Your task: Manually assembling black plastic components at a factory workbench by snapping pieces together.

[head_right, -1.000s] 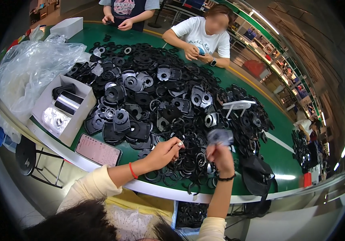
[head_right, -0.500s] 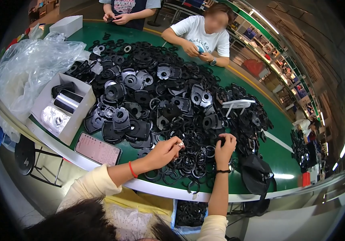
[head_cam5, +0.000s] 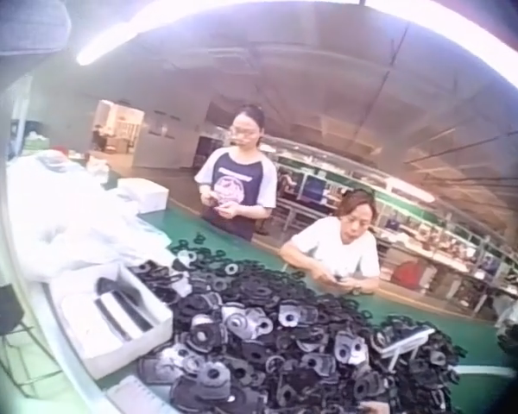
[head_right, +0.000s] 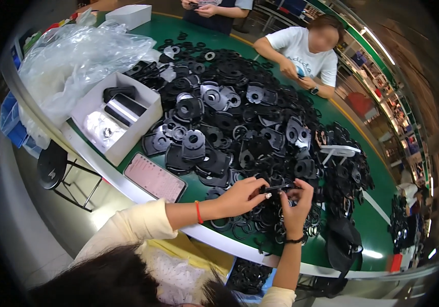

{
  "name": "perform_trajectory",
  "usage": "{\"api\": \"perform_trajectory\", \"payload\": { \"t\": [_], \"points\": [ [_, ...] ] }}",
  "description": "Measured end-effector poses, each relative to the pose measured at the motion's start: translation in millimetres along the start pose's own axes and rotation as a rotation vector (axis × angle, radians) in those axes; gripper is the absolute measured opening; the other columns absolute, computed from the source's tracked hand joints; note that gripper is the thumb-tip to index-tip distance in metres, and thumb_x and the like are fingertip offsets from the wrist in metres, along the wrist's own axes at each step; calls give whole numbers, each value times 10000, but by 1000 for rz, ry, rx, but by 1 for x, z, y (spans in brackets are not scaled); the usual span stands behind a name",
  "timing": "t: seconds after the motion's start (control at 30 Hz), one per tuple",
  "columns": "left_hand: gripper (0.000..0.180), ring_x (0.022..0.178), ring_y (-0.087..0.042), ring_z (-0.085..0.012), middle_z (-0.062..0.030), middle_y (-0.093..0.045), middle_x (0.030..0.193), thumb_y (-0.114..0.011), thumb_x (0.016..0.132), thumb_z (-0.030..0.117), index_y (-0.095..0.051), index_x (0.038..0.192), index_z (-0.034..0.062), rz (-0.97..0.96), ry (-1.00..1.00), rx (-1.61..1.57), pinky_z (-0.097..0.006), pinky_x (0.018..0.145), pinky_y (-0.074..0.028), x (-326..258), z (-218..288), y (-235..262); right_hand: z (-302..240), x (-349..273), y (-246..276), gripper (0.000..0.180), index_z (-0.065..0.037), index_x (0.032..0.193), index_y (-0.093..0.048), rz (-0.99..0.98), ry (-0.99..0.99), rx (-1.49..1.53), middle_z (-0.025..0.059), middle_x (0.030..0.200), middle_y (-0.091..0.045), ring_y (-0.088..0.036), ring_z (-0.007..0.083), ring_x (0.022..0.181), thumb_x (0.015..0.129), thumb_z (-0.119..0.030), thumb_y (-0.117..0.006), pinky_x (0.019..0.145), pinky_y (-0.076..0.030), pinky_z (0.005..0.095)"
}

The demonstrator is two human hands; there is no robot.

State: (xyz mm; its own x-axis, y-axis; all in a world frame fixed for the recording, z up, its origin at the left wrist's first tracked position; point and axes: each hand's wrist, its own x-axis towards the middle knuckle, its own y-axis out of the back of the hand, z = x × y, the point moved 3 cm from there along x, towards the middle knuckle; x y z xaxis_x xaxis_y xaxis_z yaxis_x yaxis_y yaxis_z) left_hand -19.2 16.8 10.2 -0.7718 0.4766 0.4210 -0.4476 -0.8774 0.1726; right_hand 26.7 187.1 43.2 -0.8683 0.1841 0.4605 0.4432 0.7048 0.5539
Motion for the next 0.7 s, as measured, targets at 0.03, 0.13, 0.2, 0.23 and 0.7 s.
{"api": "perform_trajectory", "payload": {
  "t": [0.03, 0.13, 0.2, 0.23, 0.7],
  "points": [
    [189, 684, -531, -287, -138, -519, 757, -585, 855, 156, -524, 968, 17, -8, 58, -34, -368, 637, -429, -1, -1, 3, 9, 2, 1, 330, 5, 1018, -530, -2, -9, -111, 81, 955, -512, -547, 129, 691, 723, 36, -674, 631, -438, 253],
    [181, 663, -538, -301, -155, -538, 740, -573, 858, 142, -507, 946, -2, 8, 108, -85, -377, 616, -429, 0, -2, 3, 29, 1, 5, 204, -26, 977, -559, -167, 61, -399, 126, 969, -512, -566, 248, 774, 794, -68, -638, 660, -447, 339],
    [182, 646, -553, -322, -178, -562, 751, -556, 866, 125, -481, 948, -19, -15, 130, -126, -389, 591, -431, 0, 0, 4, 30, -4, 5, 168, -31, 966, -570, -189, 4, -539, 139, 1001, -511, -548, 296, 881, 826, -116, -606, 734, -434, 394],
    [182, 646, -553, -322, -178, -562, 751, -556, 866, 125, -481, 948, -19, -13, 131, -124, -389, 591, -431, 0, 2, 4, 30, -4, 4, 168, -32, 969, -572, -200, 29, -559, 141, 1012, -510, -533, 303, 914, 833, -128, -596, 762, -421, 405],
    [191, 664, -628, -292, -173, -607, 746, -510, 881, 81, -385, 1002, 2, 12, 166, -226, -360, 559, -470, 0, -7, 1, 28, 0, 3, 191, 16, 916, -528, -185, 64, -383, 159, 964, -539, -544, 296, 862, 824, -120, -625, 764, -441, 352]
  ]
}}
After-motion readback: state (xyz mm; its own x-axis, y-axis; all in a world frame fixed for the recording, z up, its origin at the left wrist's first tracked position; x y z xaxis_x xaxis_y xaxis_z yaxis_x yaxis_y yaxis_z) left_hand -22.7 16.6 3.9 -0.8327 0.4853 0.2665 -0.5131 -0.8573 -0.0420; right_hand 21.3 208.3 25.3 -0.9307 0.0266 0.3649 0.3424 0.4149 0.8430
